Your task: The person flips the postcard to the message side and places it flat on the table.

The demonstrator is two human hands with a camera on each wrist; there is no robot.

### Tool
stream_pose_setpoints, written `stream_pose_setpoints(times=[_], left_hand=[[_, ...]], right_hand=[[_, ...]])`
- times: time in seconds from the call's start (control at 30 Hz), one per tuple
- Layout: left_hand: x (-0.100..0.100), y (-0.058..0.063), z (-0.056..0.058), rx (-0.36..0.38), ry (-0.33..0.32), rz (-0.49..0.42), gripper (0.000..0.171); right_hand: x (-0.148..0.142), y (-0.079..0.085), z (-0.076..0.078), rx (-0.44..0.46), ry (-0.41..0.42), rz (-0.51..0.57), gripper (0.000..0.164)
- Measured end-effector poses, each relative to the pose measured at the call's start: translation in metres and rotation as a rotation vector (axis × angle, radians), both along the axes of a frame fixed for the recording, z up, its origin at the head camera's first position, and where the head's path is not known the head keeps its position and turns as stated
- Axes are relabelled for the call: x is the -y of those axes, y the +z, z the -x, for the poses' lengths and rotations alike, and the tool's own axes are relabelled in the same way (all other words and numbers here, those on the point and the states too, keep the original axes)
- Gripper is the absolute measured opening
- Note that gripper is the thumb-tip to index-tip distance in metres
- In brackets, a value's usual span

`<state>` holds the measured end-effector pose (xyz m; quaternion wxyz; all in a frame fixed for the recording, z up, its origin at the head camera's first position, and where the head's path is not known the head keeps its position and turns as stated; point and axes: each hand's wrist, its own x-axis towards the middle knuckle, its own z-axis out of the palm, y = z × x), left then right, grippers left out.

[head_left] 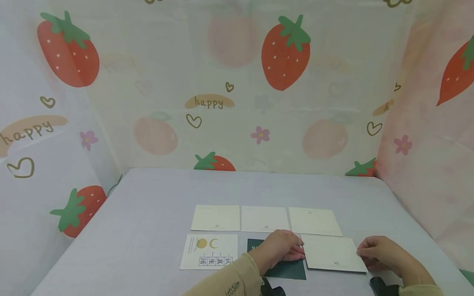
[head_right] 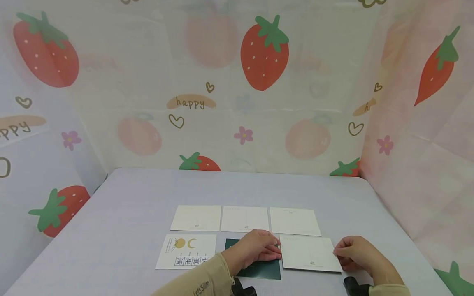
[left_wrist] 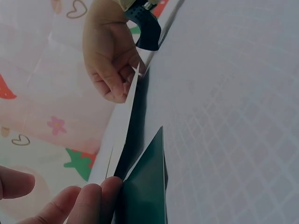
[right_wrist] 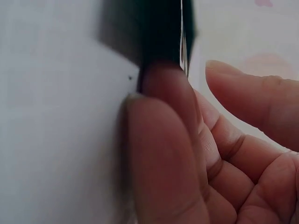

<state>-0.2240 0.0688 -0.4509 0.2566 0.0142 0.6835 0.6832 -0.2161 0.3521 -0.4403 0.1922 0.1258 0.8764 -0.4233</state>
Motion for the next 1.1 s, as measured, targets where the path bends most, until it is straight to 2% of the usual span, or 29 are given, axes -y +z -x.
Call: stream_pose_setpoints(times=[0.3,0.73,1.1], left_hand=[[-0.0011,-0.0002,-0.0001,0.005,-0.015,-0.001,0.016],[-0.0043,-0.0031,0.0021,0.053,-0.015,-0.001,0.013],[-0.0022,-0.0039,0.0016,0.018,-0.033,-0.003,0.016]], right_hand=[[-0.0011,0.0012,0.0017,0.020,-0.005,-0.006,0.014],[-0.0037,0.0007,0.0023,0.007,-0.018,0.001,0.021],[-0.0039,-0.0012,0.0035,0.001,-0.015,0.012,0.025]])
